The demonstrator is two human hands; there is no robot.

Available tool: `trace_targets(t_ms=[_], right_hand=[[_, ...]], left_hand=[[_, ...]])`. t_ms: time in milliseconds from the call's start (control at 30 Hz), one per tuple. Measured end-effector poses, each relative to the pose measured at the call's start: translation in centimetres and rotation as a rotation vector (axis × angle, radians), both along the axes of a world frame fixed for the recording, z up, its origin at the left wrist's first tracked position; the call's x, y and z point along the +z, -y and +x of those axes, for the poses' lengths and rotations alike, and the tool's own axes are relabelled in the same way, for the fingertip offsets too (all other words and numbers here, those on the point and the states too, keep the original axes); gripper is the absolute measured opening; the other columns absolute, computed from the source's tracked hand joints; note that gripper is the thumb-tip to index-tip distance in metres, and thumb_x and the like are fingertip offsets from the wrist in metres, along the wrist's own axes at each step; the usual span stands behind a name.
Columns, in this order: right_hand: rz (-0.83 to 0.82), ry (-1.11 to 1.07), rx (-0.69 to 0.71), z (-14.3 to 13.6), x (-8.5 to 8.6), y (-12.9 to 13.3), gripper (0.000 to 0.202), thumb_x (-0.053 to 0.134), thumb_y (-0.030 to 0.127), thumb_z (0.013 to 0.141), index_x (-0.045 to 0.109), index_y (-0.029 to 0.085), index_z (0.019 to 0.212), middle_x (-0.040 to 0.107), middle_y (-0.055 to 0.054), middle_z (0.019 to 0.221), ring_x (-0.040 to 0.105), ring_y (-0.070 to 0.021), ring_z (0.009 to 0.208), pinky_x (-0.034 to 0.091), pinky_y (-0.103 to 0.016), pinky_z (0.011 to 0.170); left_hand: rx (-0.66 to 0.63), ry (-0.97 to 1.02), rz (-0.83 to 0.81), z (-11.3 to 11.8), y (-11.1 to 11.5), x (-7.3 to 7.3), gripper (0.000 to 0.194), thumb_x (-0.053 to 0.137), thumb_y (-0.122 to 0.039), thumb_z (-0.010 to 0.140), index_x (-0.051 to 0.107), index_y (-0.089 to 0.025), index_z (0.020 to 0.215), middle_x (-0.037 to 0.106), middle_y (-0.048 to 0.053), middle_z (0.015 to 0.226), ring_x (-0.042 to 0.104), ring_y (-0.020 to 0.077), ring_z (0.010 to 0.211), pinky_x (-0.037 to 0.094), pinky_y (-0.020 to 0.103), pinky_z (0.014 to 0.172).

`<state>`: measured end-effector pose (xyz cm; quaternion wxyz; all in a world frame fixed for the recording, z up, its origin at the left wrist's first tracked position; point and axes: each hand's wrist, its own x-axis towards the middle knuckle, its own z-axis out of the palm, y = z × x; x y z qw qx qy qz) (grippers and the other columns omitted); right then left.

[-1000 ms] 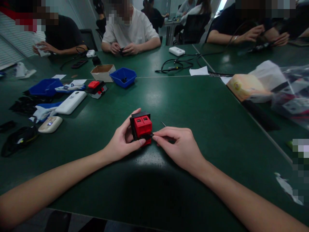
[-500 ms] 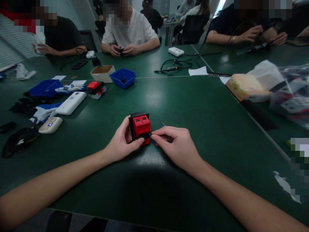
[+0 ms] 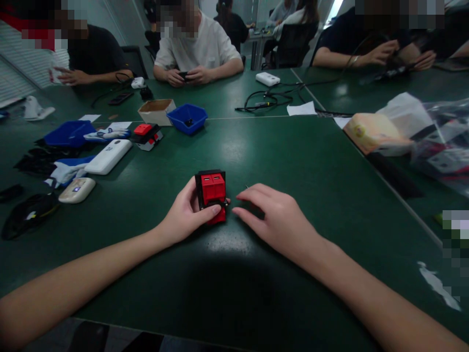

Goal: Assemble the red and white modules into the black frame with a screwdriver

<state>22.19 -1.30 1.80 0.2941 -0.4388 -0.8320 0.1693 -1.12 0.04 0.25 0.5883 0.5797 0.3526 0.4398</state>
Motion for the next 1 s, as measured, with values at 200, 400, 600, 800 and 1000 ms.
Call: trace_targets(t_ms=[200,400,600,800,1000], right_hand=[[-0.082,0.51,-0.127,3.9,-1.4,-0.6,0.042,0.05,0.039,0.101,0.065,0.012,0.13,0.072,-0.018,0.11,0.072,-0.0297,0.084,0.062,-0.045,0.072],[0.101,0.327,-0.018,3.0,0.0,-0.1,0.027,0.05,0.027,0.103,0.071,0.013,0.11,0.071,-0.013,0.101,0.072,-0.0223,0.079,0.061,-0.035,0.066],[0.434,0.134,-0.011,1.4,2.3,1.3,0.014,0.062,0.012,0.098,0.068,0.017,0.11,0.076,-0.009,0.112,0.075,-0.0203,0.097,0.061,-0.031,0.087],[0.524,0.041,0.132,2.2,2.5,3.4,0.04,0.059,0.001,0.094,0.062,0.017,0.13,0.07,-0.012,0.129,0.07,-0.0218,0.117,0.06,-0.032,0.098],[0.468,0.086,0.261,3.4,2.6,5.0,0.06,0.055,-0.001,0.094,0.05,0.013,0.152,0.059,-0.016,0.147,0.063,-0.0264,0.13,0.056,-0.039,0.111]], left_hand=[[0.021,0.045,-0.081,-0.1,-0.3,-0.1,0.056,0.085,-0.027,0.079,0.057,-0.015,0.126,0.068,0.013,0.125,0.072,0.0268,0.11,0.057,0.039,0.098],[0.028,0.038,-0.071,0.0,-0.2,0.2,0.05,0.084,-0.028,0.08,0.058,-0.015,0.121,0.07,0.012,0.119,0.072,0.0255,0.107,0.057,0.039,0.097],[0.04,0.081,-0.093,0.1,-0.2,0.2,0.049,0.086,-0.03,0.079,0.058,-0.016,0.116,0.07,0.01,0.115,0.073,0.0243,0.103,0.057,0.038,0.096],[0.078,0.104,-0.134,-0.1,-0.6,-0.4,0.052,0.087,-0.036,0.078,0.058,-0.017,0.117,0.07,0.009,0.113,0.074,0.024,0.1,0.06,0.038,0.092],[0.105,0.165,-0.18,-0.2,-1.1,-1.3,0.053,0.087,-0.038,0.079,0.058,-0.017,0.119,0.07,0.01,0.115,0.076,0.0246,0.096,0.063,0.036,0.081]])
